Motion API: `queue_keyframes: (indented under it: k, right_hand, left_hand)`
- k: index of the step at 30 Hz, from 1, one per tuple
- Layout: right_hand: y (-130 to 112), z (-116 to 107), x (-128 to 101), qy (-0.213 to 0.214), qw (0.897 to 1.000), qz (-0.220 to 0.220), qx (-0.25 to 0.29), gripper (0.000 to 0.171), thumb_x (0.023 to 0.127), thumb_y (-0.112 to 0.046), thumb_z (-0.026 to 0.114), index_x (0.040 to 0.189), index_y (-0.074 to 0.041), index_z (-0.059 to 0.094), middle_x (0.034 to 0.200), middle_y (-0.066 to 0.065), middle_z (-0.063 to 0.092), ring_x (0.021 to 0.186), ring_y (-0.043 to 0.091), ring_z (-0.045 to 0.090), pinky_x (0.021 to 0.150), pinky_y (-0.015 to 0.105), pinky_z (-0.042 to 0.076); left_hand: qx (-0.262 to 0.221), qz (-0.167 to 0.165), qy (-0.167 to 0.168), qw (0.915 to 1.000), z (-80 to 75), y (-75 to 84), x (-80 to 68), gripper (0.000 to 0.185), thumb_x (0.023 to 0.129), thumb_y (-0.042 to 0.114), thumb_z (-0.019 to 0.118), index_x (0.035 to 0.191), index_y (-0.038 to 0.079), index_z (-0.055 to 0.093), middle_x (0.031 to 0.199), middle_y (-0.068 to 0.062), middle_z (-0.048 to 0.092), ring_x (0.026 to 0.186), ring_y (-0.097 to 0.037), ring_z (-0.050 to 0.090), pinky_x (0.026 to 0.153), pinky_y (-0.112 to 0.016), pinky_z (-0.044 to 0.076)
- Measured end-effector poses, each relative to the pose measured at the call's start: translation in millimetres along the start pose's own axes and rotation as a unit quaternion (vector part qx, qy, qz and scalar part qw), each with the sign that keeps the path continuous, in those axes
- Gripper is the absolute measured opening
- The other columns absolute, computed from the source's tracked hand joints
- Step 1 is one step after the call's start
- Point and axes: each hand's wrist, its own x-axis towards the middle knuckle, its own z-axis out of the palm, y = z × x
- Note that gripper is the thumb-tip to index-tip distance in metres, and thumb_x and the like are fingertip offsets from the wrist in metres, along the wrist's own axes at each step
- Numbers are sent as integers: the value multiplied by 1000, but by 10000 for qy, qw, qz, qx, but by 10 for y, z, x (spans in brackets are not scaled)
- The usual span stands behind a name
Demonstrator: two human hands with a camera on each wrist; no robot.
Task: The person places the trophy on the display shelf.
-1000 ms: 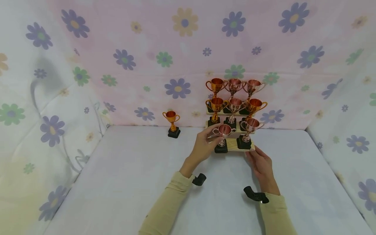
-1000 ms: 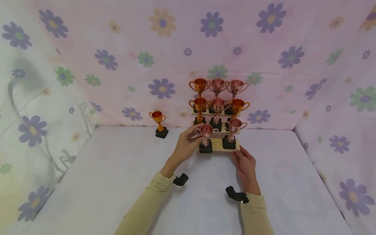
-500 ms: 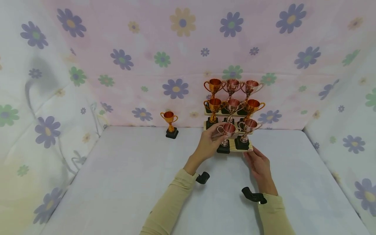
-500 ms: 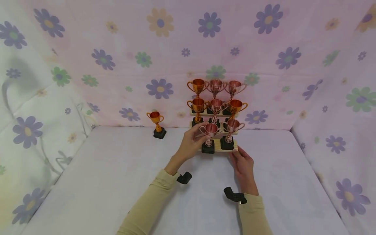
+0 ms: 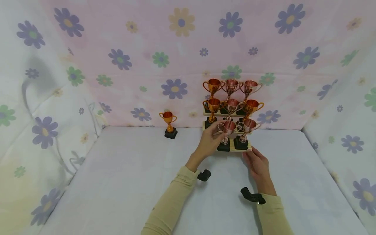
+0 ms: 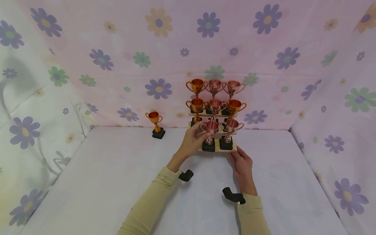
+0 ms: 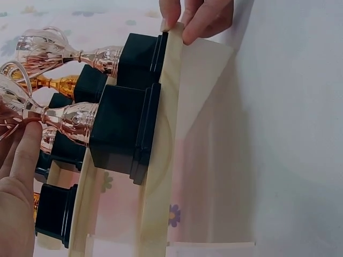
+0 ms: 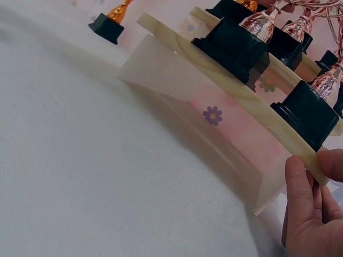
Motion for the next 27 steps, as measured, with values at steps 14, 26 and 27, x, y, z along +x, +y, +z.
queue_keyframes:
  k: [14,26,27]
  right_hand:
    - [5,1,12,5,10000,38,-65,55,109,-13,46,160,-8,29,162,10,34,124,8,54,103,19,49]
    - [-3,-17,31,-6,9999,137,61,55,108,-14,47,160,-8,30,159,8,36,122,8,56,100,18,51]
    - [-3,-17,31,1,9999,140,76,55,108,-14,47,160,-8,30,159,8,37,121,7,56,100,18,51]
  left_hand:
    - [-152,-147,13,9998,56,47,59,46,99,-4,62,143,-6,49,125,-29,59,118,-42,62,100,-33,56]
    - [-206,-153,203,9995,108,-52,59,45,100,4,64,143,5,52,133,-20,60,121,-33,64,101,-32,55]
    - [-209,-159,226,9994,114,-50,56,45,100,4,64,143,6,52,134,-20,60,122,-32,63,101,-32,55]
